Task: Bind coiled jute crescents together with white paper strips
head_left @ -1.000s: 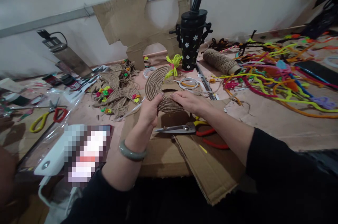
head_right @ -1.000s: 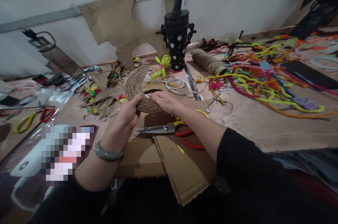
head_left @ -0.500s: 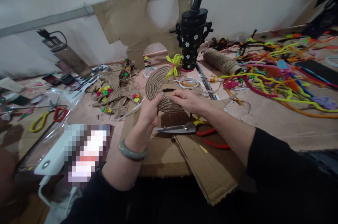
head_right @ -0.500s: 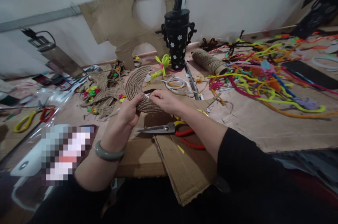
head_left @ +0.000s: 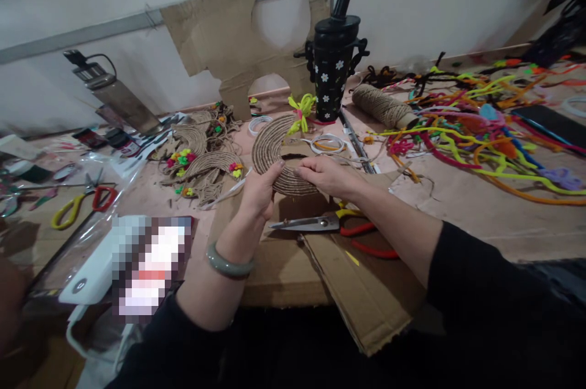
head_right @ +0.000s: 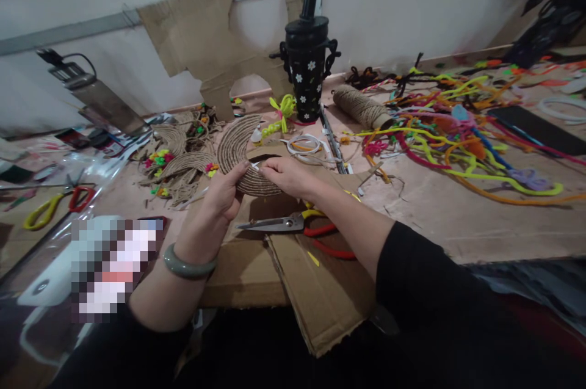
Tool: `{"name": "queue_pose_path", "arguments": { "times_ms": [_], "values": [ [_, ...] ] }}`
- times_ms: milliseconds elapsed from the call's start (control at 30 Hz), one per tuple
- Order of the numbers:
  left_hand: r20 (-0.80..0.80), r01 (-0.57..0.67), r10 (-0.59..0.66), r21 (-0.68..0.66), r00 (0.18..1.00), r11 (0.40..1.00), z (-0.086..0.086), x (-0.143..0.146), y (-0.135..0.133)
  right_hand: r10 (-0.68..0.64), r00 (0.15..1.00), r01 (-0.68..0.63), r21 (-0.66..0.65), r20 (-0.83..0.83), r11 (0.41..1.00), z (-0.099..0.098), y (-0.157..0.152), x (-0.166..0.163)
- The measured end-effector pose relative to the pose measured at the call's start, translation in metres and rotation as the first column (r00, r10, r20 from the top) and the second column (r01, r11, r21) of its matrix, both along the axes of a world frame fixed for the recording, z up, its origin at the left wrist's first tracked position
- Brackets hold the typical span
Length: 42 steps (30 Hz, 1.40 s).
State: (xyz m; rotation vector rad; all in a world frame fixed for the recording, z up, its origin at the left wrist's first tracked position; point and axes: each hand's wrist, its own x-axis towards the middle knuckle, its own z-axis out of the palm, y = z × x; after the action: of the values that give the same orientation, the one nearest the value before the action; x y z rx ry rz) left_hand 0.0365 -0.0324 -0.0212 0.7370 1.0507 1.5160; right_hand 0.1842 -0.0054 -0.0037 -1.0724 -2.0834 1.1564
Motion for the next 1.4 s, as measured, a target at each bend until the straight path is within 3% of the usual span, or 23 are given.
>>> {"name": "queue_pose_path", "arguments": {
  "times_ms": [133,333,567,767,933,1067,1200,1400],
  "values": [
    [0.01,0.005,-0.005,-0.004,1.0,1.0,0.002,0.001,-0.001,-0.023,1.0,0.023,-0.023,0.011,0.999,0.002,-0.002,0.0],
    [-0.047,0.019,-0.019,-0.009,0.999,1.0,0.0,0.0,-0.002,-0.072,0.997,0.069,0.125,0.021,0.99,0.005,-0.005,0.002],
    [-0.115,0.069,-0.073,-0.038,0.991,0.997,-0.004,-0.004,-0.001,0.018,1.0,-0.02,0.053,0.022,0.998,0.003,0.0,0.007],
    [-0.121,0.093,-0.094,-0.012,0.988,0.996,-0.004,-0.003,-0.002,0.065,0.997,-0.069,0.084,0.049,0.994,0.003,0.003,0.009],
    [-0.087,0.046,-0.049,-0.034,0.995,0.998,-0.005,-0.004,0.0,-0.021,0.991,-0.005,0.202,0.129,0.979,0.003,-0.001,0.008],
    [-0.016,0.037,-0.037,-0.024,0.999,0.999,-0.004,-0.006,0.003,-0.026,0.983,-0.028,0.29,0.181,0.957,0.006,-0.007,0.007],
    [0.041,0.016,-0.015,-0.018,0.999,1.0,-0.003,-0.007,0.005,-0.046,0.96,-0.081,0.432,0.277,0.898,0.007,-0.012,0.006],
    [0.073,0.007,-0.004,-0.046,0.997,0.999,-0.001,-0.007,0.006,-0.046,0.954,-0.105,0.473,0.297,0.875,0.008,-0.012,0.006]
  ]
}}
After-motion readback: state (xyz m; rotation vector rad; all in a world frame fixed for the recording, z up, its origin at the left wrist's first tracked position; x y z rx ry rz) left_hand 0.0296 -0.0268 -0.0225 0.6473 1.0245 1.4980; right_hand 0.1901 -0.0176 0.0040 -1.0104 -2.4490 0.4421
